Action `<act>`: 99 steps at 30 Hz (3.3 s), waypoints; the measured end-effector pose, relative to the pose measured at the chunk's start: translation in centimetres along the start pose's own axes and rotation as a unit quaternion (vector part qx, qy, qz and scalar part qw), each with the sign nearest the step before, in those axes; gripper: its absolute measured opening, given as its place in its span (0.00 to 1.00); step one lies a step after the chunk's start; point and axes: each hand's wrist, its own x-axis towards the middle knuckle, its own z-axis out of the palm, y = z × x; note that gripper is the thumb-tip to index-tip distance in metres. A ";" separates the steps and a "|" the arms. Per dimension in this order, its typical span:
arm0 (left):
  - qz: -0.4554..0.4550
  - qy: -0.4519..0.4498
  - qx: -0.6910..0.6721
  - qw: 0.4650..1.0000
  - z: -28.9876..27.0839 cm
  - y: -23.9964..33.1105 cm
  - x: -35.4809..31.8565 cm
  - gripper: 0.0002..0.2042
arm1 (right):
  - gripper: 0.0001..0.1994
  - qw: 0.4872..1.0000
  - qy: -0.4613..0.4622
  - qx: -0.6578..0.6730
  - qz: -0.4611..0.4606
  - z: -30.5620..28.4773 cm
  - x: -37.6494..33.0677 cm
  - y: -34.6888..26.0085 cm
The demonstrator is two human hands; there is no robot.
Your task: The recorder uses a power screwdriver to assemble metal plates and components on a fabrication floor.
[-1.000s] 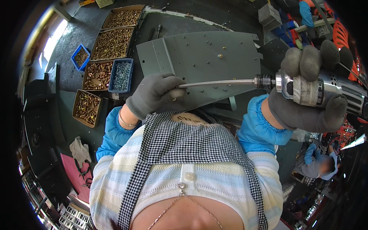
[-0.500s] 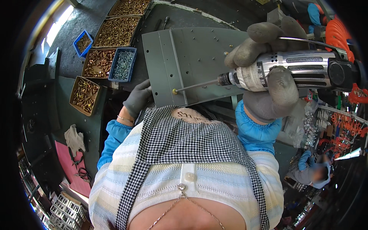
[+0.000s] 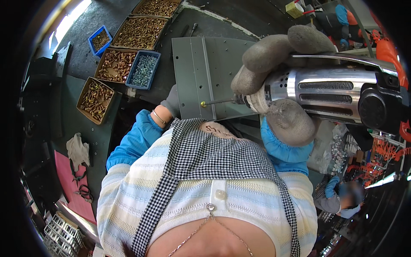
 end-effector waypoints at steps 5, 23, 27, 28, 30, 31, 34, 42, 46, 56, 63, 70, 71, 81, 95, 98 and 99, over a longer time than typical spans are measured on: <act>0.000 -0.011 -0.021 1.000 -1.0 0.5 0.3 0.15 | 0.33 0.994 0.087 -0.012 -0.065 1.3 0.9 0.3; 0.021 -0.011 -0.035 0.999 -0.3 -0.4 0.3 0.15 | 0.34 0.963 0.234 -0.081 -0.107 -0.3 -1.1 -3.2; -0.071 -0.038 -0.225 0.971 -1.2 -0.8 -1.1 0.15 | 0.36 0.942 0.309 -0.022 -0.131 -1.8 -4.3 -4.6; -0.070 -0.041 -0.224 0.971 -1.3 -0.5 -1.2 0.15 | 0.35 0.939 0.317 -0.042 -0.127 -2.3 -4.8 -5.3; -0.061 -0.021 -0.167 0.984 -1.6 0.1 -0.9 0.15 | 0.33 0.944 0.313 -0.023 -0.104 -2.5 -5.7 -6.1; -0.063 -0.021 -0.164 0.984 0.2 -0.6 -1.2 0.15 | 0.33 0.944 0.312 -0.021 -0.107 -2.8 -5.8 -6.0; -0.101 0.043 -0.352 0.929 5.8 -3.3 -1.3 0.15 | 0.31 0.862 0.474 -0.041 -0.178 -2.7 -6.1 -5.3; -0.180 0.044 -0.394 0.900 4.6 -4.5 -1.5 0.14 | 0.29 0.829 0.535 -0.032 -0.163 -3.8 -10.4 -6.5; -0.218 0.062 -0.407 0.885 3.8 -4.5 -1.4 0.14 | 0.27 0.838 0.512 -0.031 -0.184 -4.6 -11.3 -7.2; -0.262 0.058 -0.448 0.853 4.8 -2.2 0.1 0.14 | 0.24 0.754 0.597 -0.004 -0.274 -5.7 -15.9 -7.2; -0.327 0.069 -0.452 0.827 0.6 -3.9 -4.4 0.14 | 0.24 0.724 0.605 0.107 -0.313 -5.9 -19.4 -7.1; -0.192 0.258 -0.370 0.871 -12.6 10.2 5.4 0.32 | 0.22 0.724 0.614 0.106 -0.295 -5.6 -17.9 -6.4; -0.096 0.162 -0.342 0.921 -12.9 10.5 6.5 0.37 | 0.21 0.722 0.615 0.112 -0.296 -5.3 -17.3 -6.5; -0.187 0.046 -0.431 0.881 -10.1 10.5 8.3 0.17 | 0.26 0.753 0.589 -0.014 -0.293 -4.6 -18.1 -9.0; -0.452 -0.004 -0.403 0.796 -5.2 3.6 -3.0 0.13 | 0.26 0.468 0.469 -0.626 0.411 -9.6 -37.1 -9.4; -0.424 0.050 -0.500 0.753 -1.7 4.5 -3.8 0.13 | 0.32 0.336 0.395 -0.623 0.587 -11.0 -42.5 -6.3; -0.441 0.093 -0.608 0.653 0.3 3.5 -4.7 0.14 | 0.32 0.347 0.389 -0.625 0.582 -11.4 -44.1 -5.3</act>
